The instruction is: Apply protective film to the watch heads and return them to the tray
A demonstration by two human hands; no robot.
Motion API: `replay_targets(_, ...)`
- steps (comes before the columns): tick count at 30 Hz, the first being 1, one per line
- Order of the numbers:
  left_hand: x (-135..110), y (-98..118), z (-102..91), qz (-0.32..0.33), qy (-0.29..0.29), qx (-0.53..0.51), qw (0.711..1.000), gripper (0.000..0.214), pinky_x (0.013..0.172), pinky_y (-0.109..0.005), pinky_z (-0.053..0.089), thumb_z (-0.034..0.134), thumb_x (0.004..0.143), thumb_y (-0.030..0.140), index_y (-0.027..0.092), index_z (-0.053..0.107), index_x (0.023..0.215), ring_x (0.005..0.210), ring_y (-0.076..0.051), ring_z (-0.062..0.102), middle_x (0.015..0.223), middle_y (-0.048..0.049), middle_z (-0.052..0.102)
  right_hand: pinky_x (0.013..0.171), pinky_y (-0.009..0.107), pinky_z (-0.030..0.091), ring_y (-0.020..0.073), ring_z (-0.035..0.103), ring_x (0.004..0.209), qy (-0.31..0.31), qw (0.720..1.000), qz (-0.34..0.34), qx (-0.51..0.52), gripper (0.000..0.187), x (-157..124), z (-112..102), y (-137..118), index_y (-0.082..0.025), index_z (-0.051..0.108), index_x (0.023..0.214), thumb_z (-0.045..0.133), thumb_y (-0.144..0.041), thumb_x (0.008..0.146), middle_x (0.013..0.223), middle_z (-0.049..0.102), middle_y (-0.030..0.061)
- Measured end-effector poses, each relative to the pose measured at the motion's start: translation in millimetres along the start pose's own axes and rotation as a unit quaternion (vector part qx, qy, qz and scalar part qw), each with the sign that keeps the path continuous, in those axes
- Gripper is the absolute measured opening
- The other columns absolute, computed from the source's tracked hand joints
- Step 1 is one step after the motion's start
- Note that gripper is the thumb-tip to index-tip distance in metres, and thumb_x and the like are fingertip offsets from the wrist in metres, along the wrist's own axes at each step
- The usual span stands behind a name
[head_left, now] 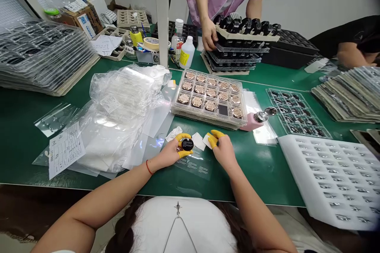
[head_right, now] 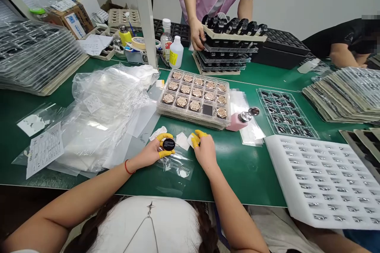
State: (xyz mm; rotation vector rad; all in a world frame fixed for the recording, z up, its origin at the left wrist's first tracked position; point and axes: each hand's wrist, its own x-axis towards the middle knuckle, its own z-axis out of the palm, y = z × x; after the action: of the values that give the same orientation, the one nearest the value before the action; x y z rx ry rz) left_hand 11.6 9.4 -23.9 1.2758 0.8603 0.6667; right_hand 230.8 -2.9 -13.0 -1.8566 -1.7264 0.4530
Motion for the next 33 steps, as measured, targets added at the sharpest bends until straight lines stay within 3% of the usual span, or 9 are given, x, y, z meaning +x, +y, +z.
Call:
replay_targets(3, 0, 0, 1.5, 0.000, 0.004, 0.011, 1.000, 0.049, 0.079, -0.030, 0.048, 0.069, 0.073, 0.027, 0.024, 0.048, 0.118, 0.083, -0.016, 0.060, 0.094, -0.0010, 0.062, 0.088, 0.048, 0.039, 0.0280, 0.051, 0.101, 0.007, 1.000, -0.008, 0.018, 0.028, 0, 6, 0, -0.018, 0.062, 0.104, 0.050, -0.033, 0.083, 0.105, 0.062, 0.0131)
replay_targets(8, -1, 2, 3.2, 0.015, -0.022, 0.021, 0.999, 0.068, 0.080, -0.033, 0.050, 0.068, 0.075, 0.028, 0.025, 0.036, 0.135, 0.088, -0.020, 0.063, 0.098, -0.0044, 0.067, 0.078, 0.034, 0.047, 0.0164, 0.056, 0.081, -0.132, 0.973, -0.054, 0.184, 0.048, -7, 14, -45, -0.024, 0.042, 0.130, 0.050, -0.031, 0.084, 0.089, 0.062, 0.0022)
replay_targets(10, -1, 2, 1.6, 0.011, -0.009, 0.016, 1.000, 0.072, 0.079, -0.035, 0.050, 0.067, 0.076, 0.030, 0.022, 0.032, 0.138, 0.084, -0.021, 0.065, 0.088, -0.0045, 0.069, 0.076, 0.031, 0.047, 0.0153, 0.056, 0.078, -0.087, 0.981, -0.049, 0.164, 0.040, 9, 4, -51, -0.023, 0.050, 0.122, 0.051, -0.032, 0.082, 0.086, 0.062, 0.0012)
replay_targets(14, -2, 1, -2.5, -0.001, 0.010, 0.029, 1.000, 0.052, 0.087, -0.037, 0.048, 0.062, 0.079, 0.033, 0.019, 0.049, 0.127, 0.088, -0.022, 0.066, 0.088, -0.0074, 0.070, 0.079, 0.033, 0.046, 0.0172, 0.057, 0.086, 0.074, 0.994, 0.009, 0.084, 0.033, 71, -35, -24, -0.019, 0.052, 0.112, 0.039, -0.037, 0.088, 0.100, 0.062, 0.0067)
replay_targets(19, -5, 3, -2.1, -0.024, -0.012, 0.034, 0.999, 0.050, 0.092, -0.040, 0.046, 0.056, 0.083, 0.035, 0.018, 0.046, 0.129, 0.091, -0.022, 0.066, 0.092, -0.0065, 0.070, 0.092, 0.043, 0.034, 0.0247, 0.045, 0.104, 0.091, 0.995, 0.009, -0.034, 0.020, 116, -58, 0, -0.017, 0.064, 0.094, 0.050, -0.024, 0.081, 0.103, 0.059, 0.0121)
replay_targets(22, -5, 3, -2.2, -0.025, -0.015, 0.023, 0.999, 0.052, 0.092, -0.040, 0.045, 0.055, 0.084, 0.036, 0.017, 0.043, 0.130, 0.090, -0.021, 0.066, 0.090, -0.0059, 0.070, 0.100, 0.044, 0.022, 0.0274, 0.031, 0.119, 0.080, 0.993, -0.025, -0.082, 0.021, 119, -49, -11, -0.017, 0.067, 0.092, 0.054, -0.028, 0.081, 0.117, 0.053, 0.0138)
replay_targets(25, -4, 2, -3.4, -0.024, -0.014, 0.019, 0.999, 0.051, 0.092, -0.040, 0.046, 0.056, 0.083, 0.037, 0.016, 0.045, 0.128, 0.088, -0.021, 0.067, 0.088, -0.0059, 0.069, 0.101, 0.044, 0.020, 0.0288, 0.028, 0.121, 0.046, 0.993, -0.049, -0.099, 0.022, 124, -35, -25, -0.012, 0.067, 0.086, 0.063, -0.031, 0.076, 0.120, 0.051, 0.0168)
replay_targets(29, -1, 0, -4.5, -0.030, -0.010, -0.002, 1.000, 0.051, 0.091, -0.041, 0.047, 0.059, 0.081, 0.041, 0.016, 0.048, 0.124, 0.086, -0.021, 0.066, 0.089, -0.0058, 0.069, 0.095, 0.045, 0.027, 0.0293, 0.035, 0.112, 0.049, 0.994, -0.045, -0.090, 0.021, 126, -26, -36, -0.009, 0.063, 0.087, 0.064, -0.025, 0.074, 0.109, 0.055, 0.0177)
replay_targets(33, -1, 1, -5.0, -0.024, -0.017, -0.073, 0.997, 0.060, 0.084, -0.037, 0.049, 0.058, 0.081, 0.045, 0.014, 0.040, 0.129, 0.077, -0.018, 0.065, 0.080, -0.0040, 0.067, 0.086, 0.037, 0.037, 0.0208, 0.046, 0.094, 0.053, 0.993, -0.086, -0.057, 0.010, 86, -20, -51, -0.015, 0.059, 0.089, 0.054, -0.021, 0.081, 0.092, 0.058, 0.0078)
